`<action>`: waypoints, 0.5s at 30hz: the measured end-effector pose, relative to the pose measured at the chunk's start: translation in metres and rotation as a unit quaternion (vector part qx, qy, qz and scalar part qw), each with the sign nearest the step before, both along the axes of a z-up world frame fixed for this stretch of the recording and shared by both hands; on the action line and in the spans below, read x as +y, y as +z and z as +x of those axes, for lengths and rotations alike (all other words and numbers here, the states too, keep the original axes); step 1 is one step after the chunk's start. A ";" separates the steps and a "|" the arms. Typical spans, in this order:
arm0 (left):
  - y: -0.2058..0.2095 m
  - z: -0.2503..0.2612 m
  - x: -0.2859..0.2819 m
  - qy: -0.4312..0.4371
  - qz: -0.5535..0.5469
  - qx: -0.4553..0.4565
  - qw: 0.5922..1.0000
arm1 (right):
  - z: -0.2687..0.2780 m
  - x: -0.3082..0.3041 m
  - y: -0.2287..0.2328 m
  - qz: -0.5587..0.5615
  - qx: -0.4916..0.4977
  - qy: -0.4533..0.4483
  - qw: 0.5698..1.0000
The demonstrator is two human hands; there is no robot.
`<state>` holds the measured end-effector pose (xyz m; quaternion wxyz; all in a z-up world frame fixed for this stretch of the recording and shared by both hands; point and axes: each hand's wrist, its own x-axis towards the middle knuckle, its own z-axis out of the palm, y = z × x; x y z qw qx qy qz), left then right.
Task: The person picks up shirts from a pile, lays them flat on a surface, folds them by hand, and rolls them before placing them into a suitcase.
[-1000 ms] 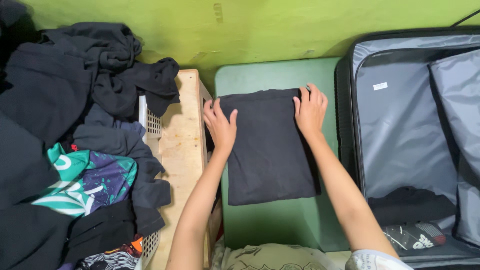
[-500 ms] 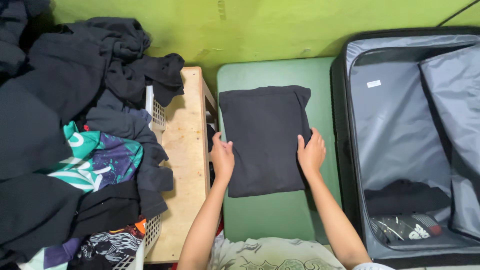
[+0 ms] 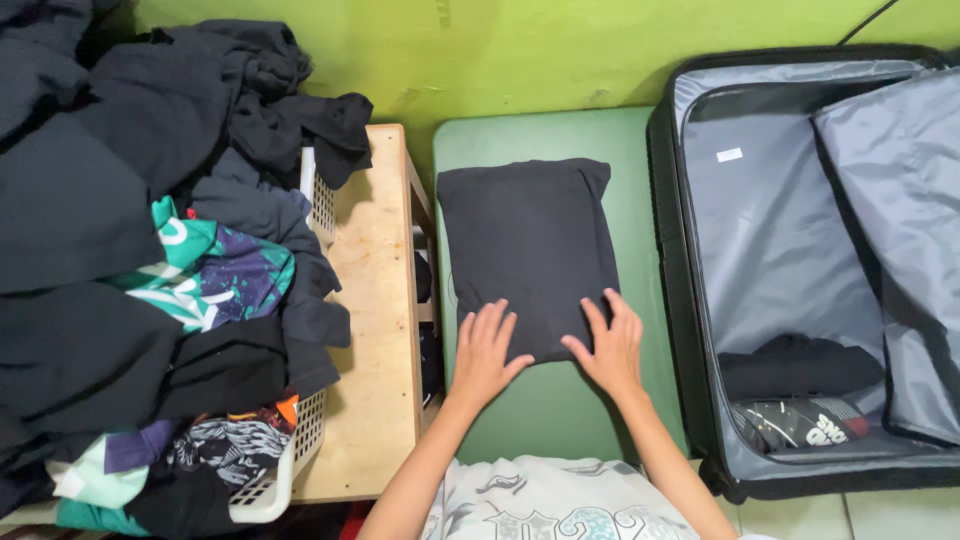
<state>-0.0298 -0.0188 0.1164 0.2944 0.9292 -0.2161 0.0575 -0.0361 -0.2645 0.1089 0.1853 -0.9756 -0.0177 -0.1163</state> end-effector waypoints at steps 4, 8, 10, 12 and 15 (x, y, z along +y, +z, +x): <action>-0.008 -0.016 -0.010 -0.060 0.026 0.043 0.997 | -0.012 0.010 0.014 0.032 0.028 0.164 0.986; -0.035 -0.020 -0.015 -0.038 0.124 -0.050 0.990 | -0.016 0.014 0.008 -0.001 0.049 0.203 0.978; -0.048 -0.022 -0.014 -0.026 0.198 -0.095 0.975 | -0.016 0.016 0.002 -0.007 0.039 0.208 0.977; -0.059 -0.021 -0.014 -0.036 0.119 -0.099 0.987 | -0.018 0.017 -0.002 -0.013 0.033 0.211 0.977; -0.070 -0.021 -0.016 -0.029 0.129 -0.132 0.982 | -0.021 0.020 -0.003 -0.015 0.036 0.214 0.976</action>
